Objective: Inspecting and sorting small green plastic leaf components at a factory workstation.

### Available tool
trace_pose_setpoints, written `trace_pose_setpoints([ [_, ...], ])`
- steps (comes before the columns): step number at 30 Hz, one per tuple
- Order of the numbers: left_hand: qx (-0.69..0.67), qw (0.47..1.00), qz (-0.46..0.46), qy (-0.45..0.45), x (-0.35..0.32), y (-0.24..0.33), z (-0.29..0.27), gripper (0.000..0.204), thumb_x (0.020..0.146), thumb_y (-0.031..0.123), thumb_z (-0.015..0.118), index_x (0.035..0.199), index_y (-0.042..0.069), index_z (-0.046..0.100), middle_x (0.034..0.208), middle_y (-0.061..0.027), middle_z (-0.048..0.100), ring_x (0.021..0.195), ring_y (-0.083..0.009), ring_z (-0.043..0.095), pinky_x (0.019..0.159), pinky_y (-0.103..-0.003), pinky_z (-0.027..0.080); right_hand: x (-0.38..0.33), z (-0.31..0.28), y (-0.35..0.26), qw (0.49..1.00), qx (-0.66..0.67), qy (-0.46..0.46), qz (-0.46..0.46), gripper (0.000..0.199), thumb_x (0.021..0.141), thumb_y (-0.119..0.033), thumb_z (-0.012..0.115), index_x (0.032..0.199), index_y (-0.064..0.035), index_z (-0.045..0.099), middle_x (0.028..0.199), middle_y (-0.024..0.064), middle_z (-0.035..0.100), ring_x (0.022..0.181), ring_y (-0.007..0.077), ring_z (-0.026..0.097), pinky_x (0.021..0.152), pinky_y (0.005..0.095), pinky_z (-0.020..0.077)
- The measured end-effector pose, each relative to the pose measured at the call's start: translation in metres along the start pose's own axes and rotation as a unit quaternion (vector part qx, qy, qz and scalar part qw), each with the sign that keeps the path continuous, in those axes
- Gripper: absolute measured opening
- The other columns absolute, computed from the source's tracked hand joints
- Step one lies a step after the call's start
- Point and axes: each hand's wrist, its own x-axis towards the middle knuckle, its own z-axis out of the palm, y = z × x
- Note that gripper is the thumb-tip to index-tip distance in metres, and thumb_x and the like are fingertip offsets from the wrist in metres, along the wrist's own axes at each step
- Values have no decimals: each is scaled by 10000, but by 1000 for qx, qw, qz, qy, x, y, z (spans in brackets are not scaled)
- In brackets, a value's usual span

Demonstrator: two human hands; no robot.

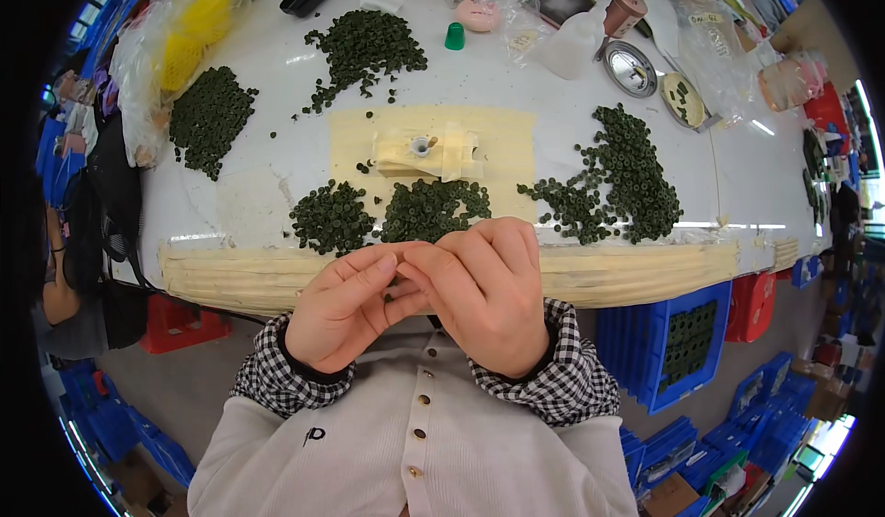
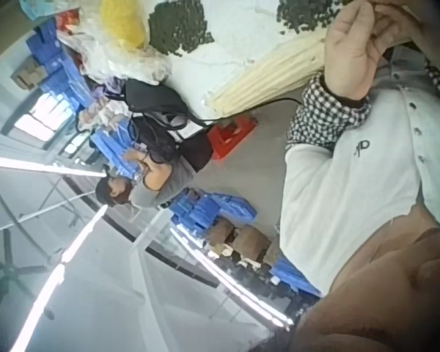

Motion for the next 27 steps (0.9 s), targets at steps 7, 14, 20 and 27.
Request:
trace_pose_setpoints([
  [7, 14, 1000, -16, -14, 4, 2, -5, 229, 968, 144, 464, 1096, -11, 573, 951, -63, 633, 840, -109, 597, 783, -239, 509, 2, -9, 3, 998, 56, -20, -2, 260, 665, -110, 734, 915, -66, 678, 738, 21, 543, 669, 200, 492, 596, 310, 401],
  [14, -15, 999, 3, -29, 4, 10, -13, 193, 925, 97, 532, 1076, -3, 599, 920, -64, 653, 816, -117, 625, 733, -222, 518, 0, -24, 16, 980, 133, -30, 144, 184, 669, 0, 725, 838, -26, 657, 767, 70, 601, 678, 215, 555, 580, 310, 432],
  [20, -19, 998, 53, 13, 1, 12, -15, 200, 915, 60, 524, 1091, -10, 586, 981, -91, 642, 847, -130, 621, 755, -233, 514, -7, -27, 29, 982, 66, -131, 118, 132, 676, -42, 716, 758, -32, 614, 725, 63, 563, 684, 242, 531, 612, 334, 426],
  [27, -18, 997, 71, 34, 0, 13, -14, 204, 926, 78, 519, 1102, -8, 573, 995, -94, 641, 858, -127, 622, 763, -229, 516, -10, -18, 29, 989, 8, -124, 83, 124, 701, -48, 683, 793, -46, 601, 756, 69, 533, 725, 247, 519, 651, 345, 421],
])
